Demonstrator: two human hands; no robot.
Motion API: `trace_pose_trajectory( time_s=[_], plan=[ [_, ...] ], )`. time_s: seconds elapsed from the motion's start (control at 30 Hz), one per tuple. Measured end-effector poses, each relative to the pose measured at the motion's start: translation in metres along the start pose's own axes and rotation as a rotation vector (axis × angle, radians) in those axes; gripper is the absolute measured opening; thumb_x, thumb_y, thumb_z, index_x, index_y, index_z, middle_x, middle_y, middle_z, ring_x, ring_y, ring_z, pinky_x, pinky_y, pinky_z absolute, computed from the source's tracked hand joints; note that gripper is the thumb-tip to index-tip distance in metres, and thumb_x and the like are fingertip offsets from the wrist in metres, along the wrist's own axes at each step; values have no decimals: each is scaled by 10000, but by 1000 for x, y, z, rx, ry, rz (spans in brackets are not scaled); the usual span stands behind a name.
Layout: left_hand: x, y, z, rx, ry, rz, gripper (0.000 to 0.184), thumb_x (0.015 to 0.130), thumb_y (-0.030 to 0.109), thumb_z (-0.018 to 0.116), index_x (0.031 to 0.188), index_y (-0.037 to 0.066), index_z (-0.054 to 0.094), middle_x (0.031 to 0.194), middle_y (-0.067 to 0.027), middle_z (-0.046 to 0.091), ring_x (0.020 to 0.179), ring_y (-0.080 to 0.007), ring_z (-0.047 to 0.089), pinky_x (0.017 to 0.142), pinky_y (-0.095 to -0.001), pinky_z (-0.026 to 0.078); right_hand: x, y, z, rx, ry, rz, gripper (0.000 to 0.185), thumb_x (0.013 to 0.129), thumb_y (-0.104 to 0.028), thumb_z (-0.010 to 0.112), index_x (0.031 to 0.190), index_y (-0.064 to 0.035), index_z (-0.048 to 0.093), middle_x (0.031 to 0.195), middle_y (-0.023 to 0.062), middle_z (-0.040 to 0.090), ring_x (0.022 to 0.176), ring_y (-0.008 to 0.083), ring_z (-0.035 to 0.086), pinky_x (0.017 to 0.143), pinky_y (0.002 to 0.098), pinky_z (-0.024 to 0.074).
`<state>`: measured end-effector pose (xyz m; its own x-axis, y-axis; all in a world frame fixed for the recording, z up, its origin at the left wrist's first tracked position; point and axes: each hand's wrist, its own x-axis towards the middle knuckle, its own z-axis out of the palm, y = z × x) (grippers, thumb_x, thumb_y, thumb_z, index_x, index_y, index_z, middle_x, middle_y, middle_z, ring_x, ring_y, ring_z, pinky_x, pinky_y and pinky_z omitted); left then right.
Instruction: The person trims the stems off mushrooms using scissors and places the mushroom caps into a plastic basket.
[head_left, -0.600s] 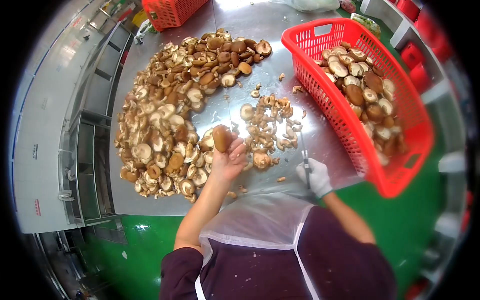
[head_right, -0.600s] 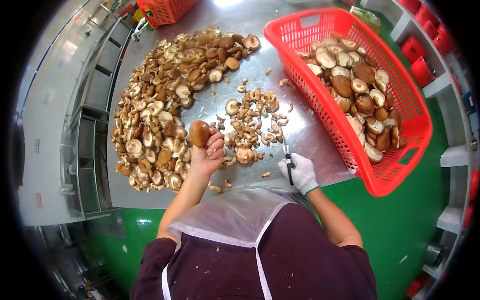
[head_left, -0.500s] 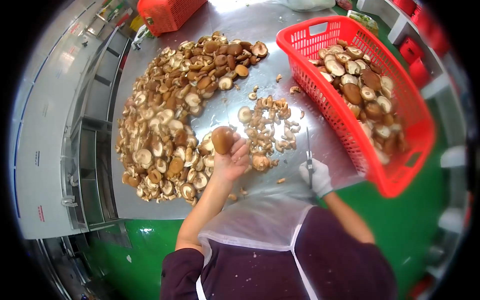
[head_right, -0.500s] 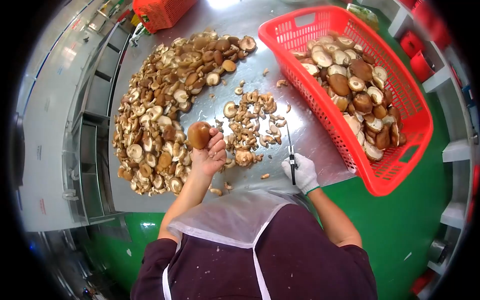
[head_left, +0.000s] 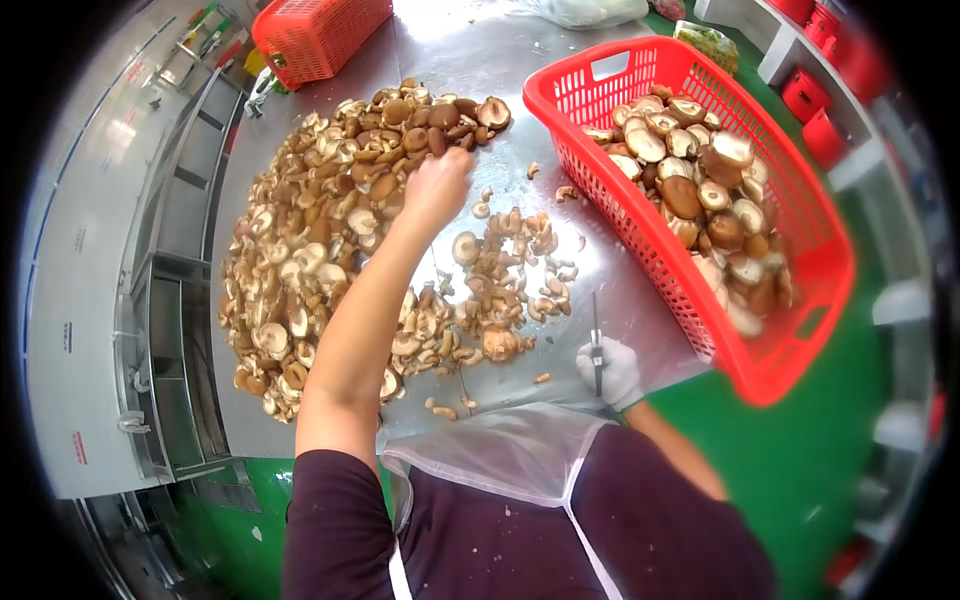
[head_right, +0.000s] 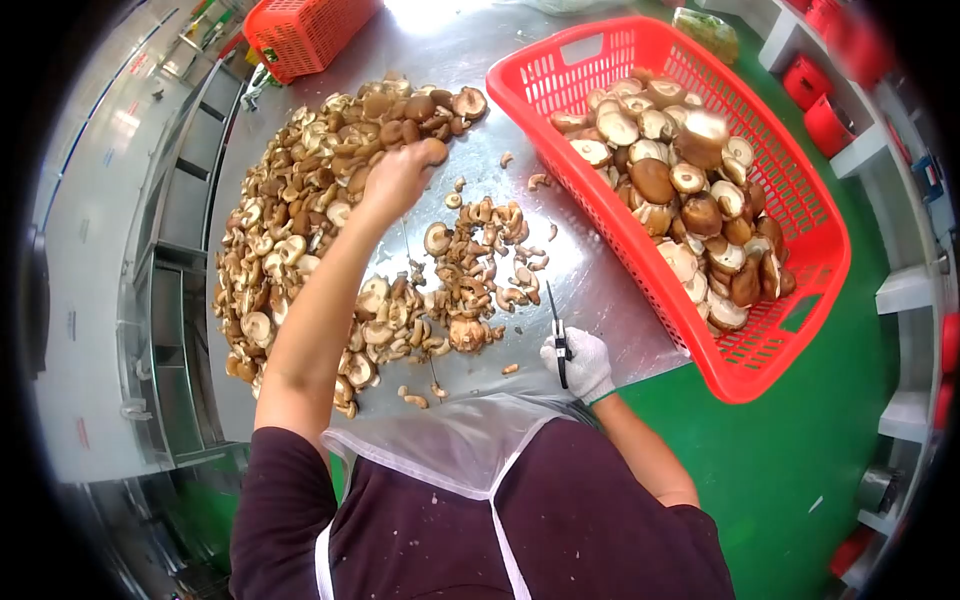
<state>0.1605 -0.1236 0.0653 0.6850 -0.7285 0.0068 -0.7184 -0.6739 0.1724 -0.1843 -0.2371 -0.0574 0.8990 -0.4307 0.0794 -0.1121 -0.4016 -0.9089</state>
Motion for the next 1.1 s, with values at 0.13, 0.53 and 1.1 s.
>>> trace_pose_trajectory(
  time_s=[0.13, 0.53, 1.1],
  plan=[
    [-42, -44, 94, -18, -105, -1, 358, 856, 125, 532, 1211, 144, 571, 1279, -99, 544, 1045, -347, 590, 858, -444, 503, -1, -3, 4, 3, -7, 14, 144, 744, -193, 705, 734, -71, 630, 637, 96, 567, 604, 280, 593, 571, 368, 471],
    [-105, -20, 94, -1048, -3, -453, 360, 827, 153, 658, 1085, -26, 480, 941, -150, 639, 741, -247, 644, 676, -294, 532, 8, -30, 6, -228, -36, 53, 193, 753, -258, 702, 792, -81, 635, 641, 113, 572, 629, 310, 601, 600, 373, 487],
    [-204, 44, 80, -1675, 184, -421, 403, 918, 0, 438, 1315, -51, 391, 1203, -76, 560, 1044, -142, 581, 894, -309, 508, 41, -125, 25, -806, -387, -18, 316, 781, -373, 623, 804, -58, 616, 789, 165, 640, 728, 347, 644, 655, 451, 518]
  ],
)
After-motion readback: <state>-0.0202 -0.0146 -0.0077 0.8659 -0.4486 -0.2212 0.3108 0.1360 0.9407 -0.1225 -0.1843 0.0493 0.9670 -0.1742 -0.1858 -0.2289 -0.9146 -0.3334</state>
